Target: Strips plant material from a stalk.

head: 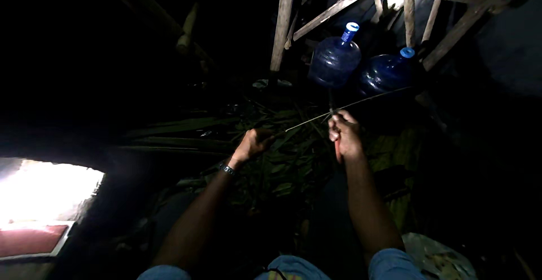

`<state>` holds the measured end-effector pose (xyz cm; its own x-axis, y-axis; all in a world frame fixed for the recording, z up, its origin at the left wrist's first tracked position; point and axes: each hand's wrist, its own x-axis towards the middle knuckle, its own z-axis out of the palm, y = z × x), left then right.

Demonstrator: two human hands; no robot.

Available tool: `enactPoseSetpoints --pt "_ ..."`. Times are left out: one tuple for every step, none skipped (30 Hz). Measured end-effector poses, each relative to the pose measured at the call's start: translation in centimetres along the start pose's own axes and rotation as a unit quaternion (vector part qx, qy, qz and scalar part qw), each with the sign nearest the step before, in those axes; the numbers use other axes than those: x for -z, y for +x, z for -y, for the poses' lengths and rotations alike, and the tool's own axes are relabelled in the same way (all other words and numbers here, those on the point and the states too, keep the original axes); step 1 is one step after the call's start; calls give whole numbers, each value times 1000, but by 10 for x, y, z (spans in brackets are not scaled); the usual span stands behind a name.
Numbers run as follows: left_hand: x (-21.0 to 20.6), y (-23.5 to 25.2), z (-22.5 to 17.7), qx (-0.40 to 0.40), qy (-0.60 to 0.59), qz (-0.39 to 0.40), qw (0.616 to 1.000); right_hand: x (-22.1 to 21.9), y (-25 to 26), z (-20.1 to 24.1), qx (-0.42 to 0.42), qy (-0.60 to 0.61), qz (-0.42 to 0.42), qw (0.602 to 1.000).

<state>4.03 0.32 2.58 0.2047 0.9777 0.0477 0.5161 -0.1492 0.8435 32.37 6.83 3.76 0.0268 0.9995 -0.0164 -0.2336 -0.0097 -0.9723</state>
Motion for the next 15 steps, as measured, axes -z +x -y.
enactPoseSetpoints --pt "2 -1 -1 10 3 0 1000 10 5 3 3 19 -33 999" --pt "4 -2 -3 22 0 -1 1000 17 10 5 12 40 -68 997" --pt "5 -2 -3 32 -7 -2 999 22 13 6 23 61 -111 992" --pt "5 -2 -3 41 -14 -6 999 25 15 7 32 79 -156 984" --pt "5 -1 -2 52 -20 -10 998 25 16 7 39 93 -193 976" --pt "3 -1 -1 61 -24 -17 998 25 16 6 42 100 -213 971" --pt "1 1 2 63 -26 -25 997 23 14 4 44 97 -208 972" --pt "-1 2 5 60 -27 -31 997 20 10 2 39 77 -170 982" --pt "-4 4 9 56 -28 -37 997 16 5 -1 32 45 -107 993" --pt "-8 5 11 46 -25 -41 998 10 -1 -5 22 18 -33 999" --pt "-12 5 12 34 -24 -42 998 1 -8 -9 3 -9 44 999" --pt "-15 4 12 18 -21 -39 999 -10 -15 -12 -19 -36 116 992" --pt "-18 3 10 4 -17 -31 999 -21 -21 -15 -45 -58 170 983" --pt "-21 2 8 -9 -18 -19 1000 -33 -26 -17 -66 -71 199 975" --pt "-22 1 7 -22 -25 -9 999 -41 -30 -19 -79 -72 209 972"
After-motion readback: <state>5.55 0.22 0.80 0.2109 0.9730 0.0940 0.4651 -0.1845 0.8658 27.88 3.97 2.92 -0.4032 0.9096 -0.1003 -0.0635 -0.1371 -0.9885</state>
